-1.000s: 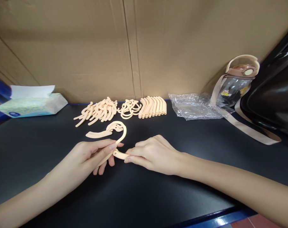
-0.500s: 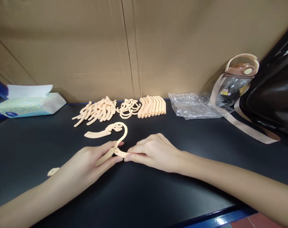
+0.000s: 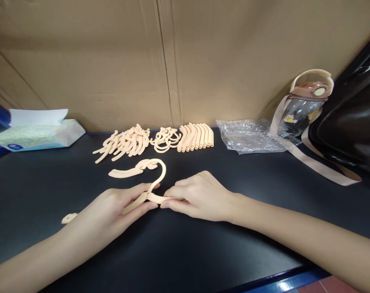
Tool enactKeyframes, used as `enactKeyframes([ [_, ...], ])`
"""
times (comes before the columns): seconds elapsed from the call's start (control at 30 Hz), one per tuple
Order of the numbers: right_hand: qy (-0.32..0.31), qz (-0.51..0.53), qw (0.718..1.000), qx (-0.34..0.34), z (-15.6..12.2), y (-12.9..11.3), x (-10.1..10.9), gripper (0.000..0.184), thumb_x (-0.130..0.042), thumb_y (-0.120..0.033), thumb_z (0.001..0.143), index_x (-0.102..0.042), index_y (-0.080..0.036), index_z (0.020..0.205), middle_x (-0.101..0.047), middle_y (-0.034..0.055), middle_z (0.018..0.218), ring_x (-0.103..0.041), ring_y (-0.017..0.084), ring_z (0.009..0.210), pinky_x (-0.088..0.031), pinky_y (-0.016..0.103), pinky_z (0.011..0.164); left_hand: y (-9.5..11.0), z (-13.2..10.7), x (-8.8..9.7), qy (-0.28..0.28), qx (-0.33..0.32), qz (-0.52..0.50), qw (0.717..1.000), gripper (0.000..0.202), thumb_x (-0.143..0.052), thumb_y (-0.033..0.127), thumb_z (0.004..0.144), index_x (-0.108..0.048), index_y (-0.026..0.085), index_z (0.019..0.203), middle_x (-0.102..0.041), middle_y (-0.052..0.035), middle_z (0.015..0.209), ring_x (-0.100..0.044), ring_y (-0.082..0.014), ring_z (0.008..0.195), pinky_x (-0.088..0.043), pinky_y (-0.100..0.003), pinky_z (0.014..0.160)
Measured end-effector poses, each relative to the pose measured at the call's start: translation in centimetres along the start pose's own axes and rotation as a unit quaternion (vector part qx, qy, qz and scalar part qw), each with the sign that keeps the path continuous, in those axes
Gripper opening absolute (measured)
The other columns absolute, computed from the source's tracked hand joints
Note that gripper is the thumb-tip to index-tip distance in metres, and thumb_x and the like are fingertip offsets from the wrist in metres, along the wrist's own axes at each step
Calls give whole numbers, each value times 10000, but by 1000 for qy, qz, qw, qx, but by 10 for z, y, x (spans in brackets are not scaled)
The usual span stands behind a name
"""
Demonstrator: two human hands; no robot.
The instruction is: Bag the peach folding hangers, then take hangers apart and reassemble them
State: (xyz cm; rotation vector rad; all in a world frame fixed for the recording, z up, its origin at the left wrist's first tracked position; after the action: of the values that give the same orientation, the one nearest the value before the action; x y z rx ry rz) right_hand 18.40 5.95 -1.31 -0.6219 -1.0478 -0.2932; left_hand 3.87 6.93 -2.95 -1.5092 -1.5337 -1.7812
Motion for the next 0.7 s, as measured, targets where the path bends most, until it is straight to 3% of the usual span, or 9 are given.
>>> enactKeyframes([
  [0.13, 18, -23, 999, 27, 0, -2, 2, 293, -495, -343, 999, -732, -181, 941, -701, -8, 730, -603, 94, 616, -355, 232, 574, -2, 0, 2, 19, -19, 6, 1000, 312, -435, 482, 920, -591, 226, 833, -553, 20, 610, -468, -147, 531, -260, -246, 514],
  [0.33, 31, -75, 995, 59, 1, -6, 5, 322, -525, -437, 974, -712, -184, 903, -655, -19, 666, -541, 106, 580, -362, 259, 598, -4, 1, 4, 32, -30, 4, 999, 340, -460, 495, 908, -581, 226, 740, -477, 37, 549, -379, -127, 485, -223, -237, 487],
  [0.7, 68, -113, 988, 80, 1, -9, 13, 188, -583, -315, 943, -677, -158, 899, -636, 56, 867, -515, 161, 760, -379, 285, 653, -1, 1, 5, 33, -38, 25, 998, 388, -454, 481, 924, -380, 217, 648, -391, 51, 524, -329, -119, 469, -206, -233, 478],
])
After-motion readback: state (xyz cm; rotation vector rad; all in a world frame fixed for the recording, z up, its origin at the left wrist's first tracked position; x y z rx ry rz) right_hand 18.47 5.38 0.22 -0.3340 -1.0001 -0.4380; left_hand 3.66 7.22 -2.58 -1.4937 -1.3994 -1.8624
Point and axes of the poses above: each hand's wrist, its own z-axis towards the middle knuckle, its own x-axis out of the back of the hand, y = z × x, the point moved 7 cm from there along z, towards the middle knuckle
